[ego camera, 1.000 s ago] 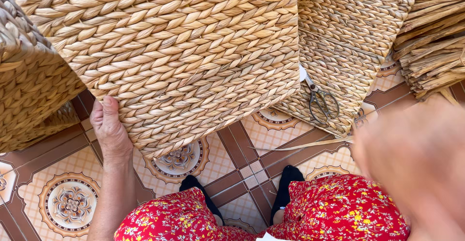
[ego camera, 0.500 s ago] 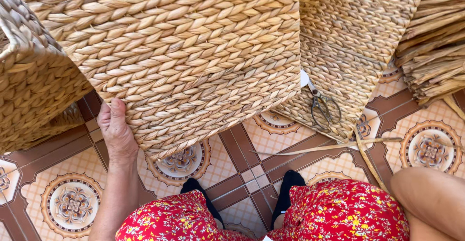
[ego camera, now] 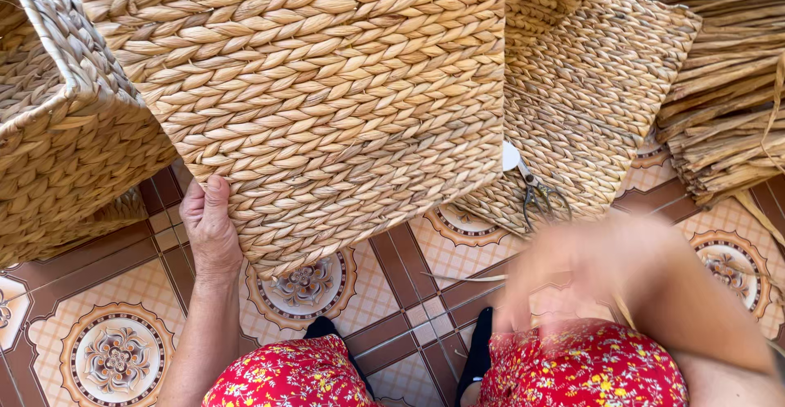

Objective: The person is cleaning woven baskets by brushing them with a white brush and trimming loose fibers with scissors. The person handles multiple baskets, brushing their surfaces and edges, and occasionally trimming stray strands.

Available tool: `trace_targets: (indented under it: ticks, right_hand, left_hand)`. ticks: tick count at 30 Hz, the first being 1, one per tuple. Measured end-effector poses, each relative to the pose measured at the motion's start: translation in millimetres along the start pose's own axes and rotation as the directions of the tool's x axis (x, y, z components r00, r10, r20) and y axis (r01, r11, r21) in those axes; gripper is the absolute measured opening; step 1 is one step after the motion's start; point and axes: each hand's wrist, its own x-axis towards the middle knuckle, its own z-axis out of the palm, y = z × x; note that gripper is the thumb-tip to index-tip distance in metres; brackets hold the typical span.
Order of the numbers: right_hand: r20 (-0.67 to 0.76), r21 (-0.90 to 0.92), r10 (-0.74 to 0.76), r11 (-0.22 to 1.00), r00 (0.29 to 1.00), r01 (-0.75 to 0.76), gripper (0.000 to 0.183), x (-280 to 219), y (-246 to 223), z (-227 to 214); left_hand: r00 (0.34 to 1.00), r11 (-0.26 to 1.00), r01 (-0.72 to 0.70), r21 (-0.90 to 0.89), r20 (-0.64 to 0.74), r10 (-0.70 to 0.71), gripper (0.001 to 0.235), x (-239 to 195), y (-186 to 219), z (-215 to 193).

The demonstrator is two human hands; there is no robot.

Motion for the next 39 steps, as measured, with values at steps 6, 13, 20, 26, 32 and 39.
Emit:
trace_targets:
  ticks: [6,13,20,26,32,39]
  right_hand:
    - [-0.940,-0.341,-0.342,0.937,-0.009,0.080,0.039,45.4,129.1,-208.2]
    - [-0.874,-0.425,-0.344,0.204,0.342,-0.882,0.070,121.0,200.0,-204.8]
    - [-0.921,-0.337,-0.386,0.859,-0.055,-0.385,0.070,76.8,166.7,-210.4]
    - [-0.943,-0.237,-0.333,0.713,0.022,0.659,0.045,36.5,94.9,-180.8]
    - [-0.895,-0.226,-0.437,0.623,0.093,0.749,0.053,42.5,29.0,-136.9]
    - [-0.902,-0.228,-0.432,0.524,0.025,0.821,0.062,0.4,35.8,-104.7]
  left_hand:
    - [0.998,0.996,-0.053,0.068,0.026,0.051,0.035,-0.6,5.3,-0.8]
    - [0.999,0.999,-0.022,0.024,0.042,0.021,0.035,-4.3,10.8,9.8]
    - [0.991,0.993,-0.085,0.079,0.109,0.076,0.036,-17.0,31.5,29.4]
    - [0.968,0.941,-0.177,0.287,0.222,0.115,0.032,-38.4,51.5,65.0]
    - [0.764,0.688,-0.589,0.424,0.569,0.303,0.035,-42.1,81.6,127.5]
    - [0.380,0.579,-0.764,0.285,0.924,0.046,0.097,-67.8,90.0,228.3]
